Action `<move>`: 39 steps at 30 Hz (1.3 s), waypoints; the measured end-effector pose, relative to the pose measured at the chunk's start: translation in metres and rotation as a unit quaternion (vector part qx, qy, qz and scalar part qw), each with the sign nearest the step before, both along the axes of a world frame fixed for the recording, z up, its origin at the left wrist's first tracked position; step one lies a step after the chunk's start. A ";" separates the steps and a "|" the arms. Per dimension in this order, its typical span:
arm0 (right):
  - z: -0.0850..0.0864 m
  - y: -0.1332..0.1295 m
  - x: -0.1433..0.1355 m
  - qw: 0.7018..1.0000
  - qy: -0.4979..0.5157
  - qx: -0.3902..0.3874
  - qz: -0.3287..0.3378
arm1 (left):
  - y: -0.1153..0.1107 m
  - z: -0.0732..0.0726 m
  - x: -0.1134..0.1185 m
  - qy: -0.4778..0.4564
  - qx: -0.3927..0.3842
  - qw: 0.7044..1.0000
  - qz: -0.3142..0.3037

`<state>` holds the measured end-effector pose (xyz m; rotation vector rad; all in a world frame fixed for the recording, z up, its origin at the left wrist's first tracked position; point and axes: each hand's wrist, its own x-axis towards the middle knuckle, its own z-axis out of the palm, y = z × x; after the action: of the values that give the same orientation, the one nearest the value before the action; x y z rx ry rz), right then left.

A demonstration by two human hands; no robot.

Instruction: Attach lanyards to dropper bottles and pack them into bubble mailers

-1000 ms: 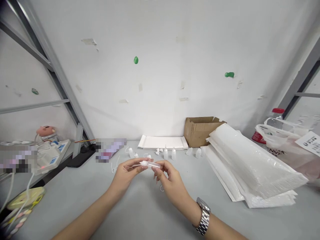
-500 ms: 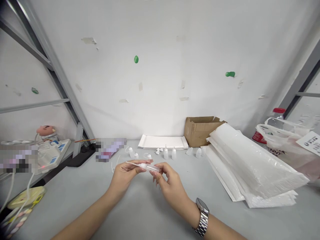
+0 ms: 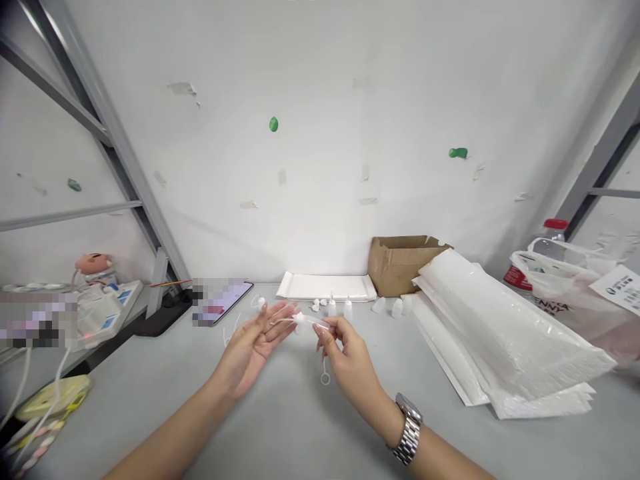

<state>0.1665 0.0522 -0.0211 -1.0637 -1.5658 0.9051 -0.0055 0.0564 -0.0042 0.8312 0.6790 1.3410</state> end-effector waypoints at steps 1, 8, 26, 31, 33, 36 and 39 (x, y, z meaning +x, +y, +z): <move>-0.001 0.000 0.000 1.000 -0.006 0.006 -0.007 | 0.002 0.000 -0.001 -0.026 -0.013 1.000 -0.003; -0.007 -0.004 0.001 0.992 -0.083 0.079 -0.050 | 0.008 -0.004 -0.008 -0.071 -0.041 0.997 -0.003; -0.008 -0.011 -0.003 0.967 -0.156 0.197 -0.034 | 0.004 -0.004 -0.004 -0.038 -0.054 0.997 -0.033; -0.008 -0.011 -0.004 0.966 -0.156 0.201 -0.044 | 0.003 -0.004 -0.003 -0.023 -0.044 0.998 -0.032; -0.008 -0.011 -0.004 0.966 -0.157 0.202 -0.047 | 0.002 -0.004 -0.003 -0.020 -0.042 0.998 -0.031; -0.007 -0.012 -0.004 0.965 -0.163 0.202 -0.048 | 0.003 -0.005 -0.003 -0.017 -0.042 0.998 -0.031; -0.007 -0.012 -0.004 0.957 -0.177 0.223 -0.047 | 0.003 -0.006 -0.003 -0.008 -0.042 0.999 -0.025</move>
<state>0.1628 0.0405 -0.0279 -0.9914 -1.8804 0.2745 -0.0084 0.0597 -0.0102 0.7643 0.6929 1.2648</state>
